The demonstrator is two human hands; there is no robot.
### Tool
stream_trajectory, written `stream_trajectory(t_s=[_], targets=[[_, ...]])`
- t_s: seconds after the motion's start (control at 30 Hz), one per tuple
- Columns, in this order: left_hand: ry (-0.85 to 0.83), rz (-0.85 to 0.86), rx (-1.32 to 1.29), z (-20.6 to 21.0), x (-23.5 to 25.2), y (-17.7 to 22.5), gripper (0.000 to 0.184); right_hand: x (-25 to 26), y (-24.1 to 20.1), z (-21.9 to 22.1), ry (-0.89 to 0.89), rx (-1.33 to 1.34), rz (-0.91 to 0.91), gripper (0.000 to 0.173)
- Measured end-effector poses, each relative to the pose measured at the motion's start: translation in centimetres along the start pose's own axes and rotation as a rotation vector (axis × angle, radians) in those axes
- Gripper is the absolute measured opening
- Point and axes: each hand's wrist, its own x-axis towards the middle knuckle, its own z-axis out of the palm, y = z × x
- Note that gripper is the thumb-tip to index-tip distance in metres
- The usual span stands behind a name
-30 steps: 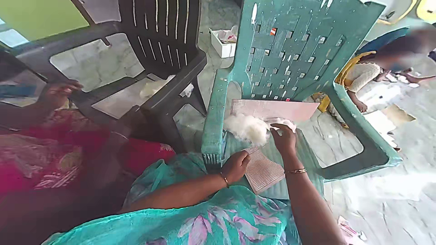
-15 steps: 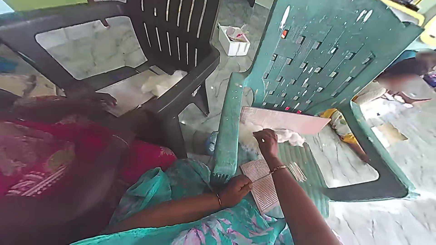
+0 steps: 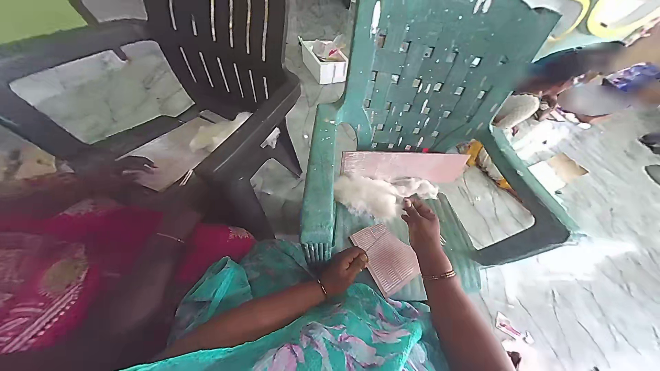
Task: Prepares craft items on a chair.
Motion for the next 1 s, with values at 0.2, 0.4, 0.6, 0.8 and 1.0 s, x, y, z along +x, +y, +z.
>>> stream_trajectory(t_s=[0.2,0.4,0.6,0.8,1.0], targets=[[0.227,0.061,0.075,1.1,0.9,1.3,0.034,-2.5,-2.4,-2.1,0.031,0.238,0.216,0.014],[0.46,0.195,0.206,1.9,5.9,6.0,0.03,-4.4,-2.7,-2.4,-0.022,0.385,0.353,0.018],[0.286,0.178,0.166,1.3,7.5,7.2,0.03,-6.2,-0.8,-3.9,-0.262,0.367,0.241,0.023],[0.065,-0.219,-0.161,2.4,7.5,7.0,0.021,-5.8,0.6,-4.8,-0.261,0.257,0.253,0.02],[0.112,-0.317,-0.187,2.7,7.9,6.1,0.011,-5.2,1.5,-6.1,-0.343,0.227,0.241,0.021]])
